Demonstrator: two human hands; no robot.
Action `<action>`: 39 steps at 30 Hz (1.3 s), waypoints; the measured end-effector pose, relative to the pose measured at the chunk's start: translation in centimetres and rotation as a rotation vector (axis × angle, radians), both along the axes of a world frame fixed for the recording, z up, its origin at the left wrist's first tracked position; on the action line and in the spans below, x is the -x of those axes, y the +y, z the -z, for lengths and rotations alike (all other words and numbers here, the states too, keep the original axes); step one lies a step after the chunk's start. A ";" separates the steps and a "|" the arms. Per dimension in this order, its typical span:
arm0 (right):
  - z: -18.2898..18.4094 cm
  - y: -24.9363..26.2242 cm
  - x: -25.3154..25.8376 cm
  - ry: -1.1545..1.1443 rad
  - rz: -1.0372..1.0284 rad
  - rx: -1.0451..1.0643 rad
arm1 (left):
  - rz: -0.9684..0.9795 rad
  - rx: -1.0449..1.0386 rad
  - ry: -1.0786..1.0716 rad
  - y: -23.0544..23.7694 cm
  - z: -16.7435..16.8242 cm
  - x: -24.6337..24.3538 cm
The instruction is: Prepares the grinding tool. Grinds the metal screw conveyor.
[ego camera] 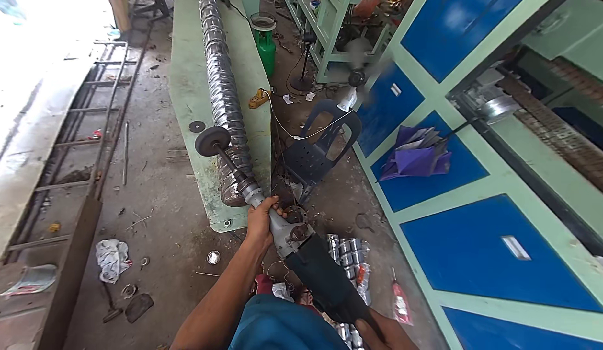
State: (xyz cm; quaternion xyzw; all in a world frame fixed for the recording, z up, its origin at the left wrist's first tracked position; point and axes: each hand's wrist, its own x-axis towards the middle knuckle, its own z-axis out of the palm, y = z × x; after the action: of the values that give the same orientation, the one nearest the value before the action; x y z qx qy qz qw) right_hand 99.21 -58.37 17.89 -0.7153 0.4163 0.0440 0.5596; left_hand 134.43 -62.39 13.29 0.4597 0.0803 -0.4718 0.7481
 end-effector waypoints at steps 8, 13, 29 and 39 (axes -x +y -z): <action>0.9 0.1 0.7 -0.027 0.037 -0.016 | 0.019 -0.006 -0.011 -0.9 -0.2 0.6; 1.9 -0.3 1.1 -0.068 0.078 -0.042 | 0.044 -0.015 -0.032 -2.5 0.1 1.3; 5.0 -1.0 2.0 -0.134 0.167 -0.118 | 0.114 -0.082 -0.082 -5.6 1.5 2.7; 5.1 -0.8 1.9 -0.159 0.142 -0.139 | 0.090 -0.072 -0.085 -4.5 1.2 2.3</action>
State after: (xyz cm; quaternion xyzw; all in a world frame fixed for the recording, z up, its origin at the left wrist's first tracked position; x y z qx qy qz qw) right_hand 97.29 -59.17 12.83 -0.6446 0.4163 -0.0237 0.6409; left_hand 132.09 -66.93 12.05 0.5091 0.0448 -0.4820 0.7117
